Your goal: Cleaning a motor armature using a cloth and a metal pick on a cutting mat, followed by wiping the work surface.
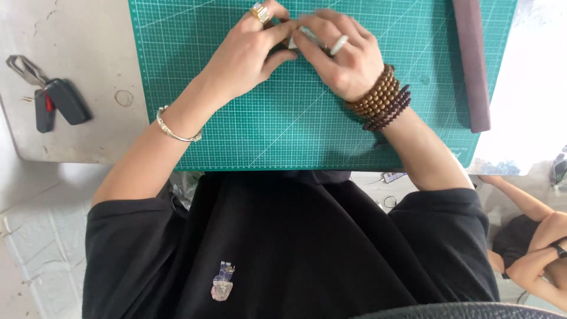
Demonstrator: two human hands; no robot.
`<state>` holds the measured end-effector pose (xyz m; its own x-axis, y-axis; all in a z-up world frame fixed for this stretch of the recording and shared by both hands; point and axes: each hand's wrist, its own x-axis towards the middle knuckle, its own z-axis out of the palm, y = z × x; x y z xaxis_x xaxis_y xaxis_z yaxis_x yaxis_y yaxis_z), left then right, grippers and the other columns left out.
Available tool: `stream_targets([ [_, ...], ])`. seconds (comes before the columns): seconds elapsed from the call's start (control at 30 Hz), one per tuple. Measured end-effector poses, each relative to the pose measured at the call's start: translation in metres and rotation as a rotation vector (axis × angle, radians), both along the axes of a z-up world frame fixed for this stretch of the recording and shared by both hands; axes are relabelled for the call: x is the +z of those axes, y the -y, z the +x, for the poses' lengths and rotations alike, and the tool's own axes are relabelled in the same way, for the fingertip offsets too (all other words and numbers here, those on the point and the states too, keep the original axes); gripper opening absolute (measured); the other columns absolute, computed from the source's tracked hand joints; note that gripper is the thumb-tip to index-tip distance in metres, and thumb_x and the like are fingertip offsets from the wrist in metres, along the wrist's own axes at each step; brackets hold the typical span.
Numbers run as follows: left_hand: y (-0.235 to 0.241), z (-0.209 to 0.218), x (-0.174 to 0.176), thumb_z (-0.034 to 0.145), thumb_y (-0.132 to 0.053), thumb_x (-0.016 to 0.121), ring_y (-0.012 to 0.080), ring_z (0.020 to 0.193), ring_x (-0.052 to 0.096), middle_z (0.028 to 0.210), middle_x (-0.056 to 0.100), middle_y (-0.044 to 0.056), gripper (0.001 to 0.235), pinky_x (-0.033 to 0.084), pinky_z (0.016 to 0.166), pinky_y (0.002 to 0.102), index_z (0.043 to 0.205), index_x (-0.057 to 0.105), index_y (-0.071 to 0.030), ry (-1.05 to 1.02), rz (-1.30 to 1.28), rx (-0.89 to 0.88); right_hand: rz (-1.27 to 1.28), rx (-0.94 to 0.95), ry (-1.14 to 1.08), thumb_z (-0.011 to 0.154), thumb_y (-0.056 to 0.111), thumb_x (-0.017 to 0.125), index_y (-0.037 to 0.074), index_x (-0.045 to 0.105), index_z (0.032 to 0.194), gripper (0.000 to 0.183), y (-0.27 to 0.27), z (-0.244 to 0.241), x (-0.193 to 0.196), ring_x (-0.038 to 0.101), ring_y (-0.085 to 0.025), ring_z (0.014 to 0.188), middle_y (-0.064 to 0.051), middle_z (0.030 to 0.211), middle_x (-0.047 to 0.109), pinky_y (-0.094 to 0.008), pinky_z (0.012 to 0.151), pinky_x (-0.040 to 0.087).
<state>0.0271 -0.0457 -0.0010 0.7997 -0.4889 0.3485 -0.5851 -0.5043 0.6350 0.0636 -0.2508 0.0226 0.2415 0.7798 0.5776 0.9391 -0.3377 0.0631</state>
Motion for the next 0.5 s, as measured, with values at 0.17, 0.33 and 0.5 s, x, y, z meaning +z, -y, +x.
stream_targets([
  [0.17,-0.003,0.001,-0.005,0.092,-0.007,0.074,0.0296,0.094,0.051,0.103,0.051,0.015,0.02,0.045,0.086,0.04,0.103,0.062,0.006,0.073,-0.005,0.039,-0.112,0.11,-0.115,0.093,-0.004,0.07,-0.007,0.065,0.114,0.023,0.007,-0.001,-0.006,0.069,-0.033,0.103,-0.022,0.114,0.065,-0.038,0.089,0.061],
  [0.33,-0.005,0.003,-0.012,0.088,-0.012,0.08,0.031,0.104,0.05,0.108,0.055,0.015,0.033,0.036,0.095,0.046,0.114,0.065,0.004,0.117,0.092,0.053,-0.18,0.102,-0.13,0.094,-0.006,0.066,-0.008,0.064,0.116,0.023,0.029,-0.003,0.004,0.069,-0.033,0.105,-0.024,0.115,0.066,-0.038,0.089,0.061],
  [0.5,-0.005,0.004,-0.02,0.084,-0.014,0.083,0.0294,0.098,0.049,0.106,0.053,0.012,0.037,0.043,0.092,0.045,0.113,0.066,0.001,0.162,0.095,0.047,-0.137,0.099,-0.175,0.091,-0.014,0.068,-0.013,0.061,0.115,0.025,0.042,-0.003,0.005,0.071,-0.034,0.099,-0.027,0.11,0.066,-0.037,0.083,0.063],
])
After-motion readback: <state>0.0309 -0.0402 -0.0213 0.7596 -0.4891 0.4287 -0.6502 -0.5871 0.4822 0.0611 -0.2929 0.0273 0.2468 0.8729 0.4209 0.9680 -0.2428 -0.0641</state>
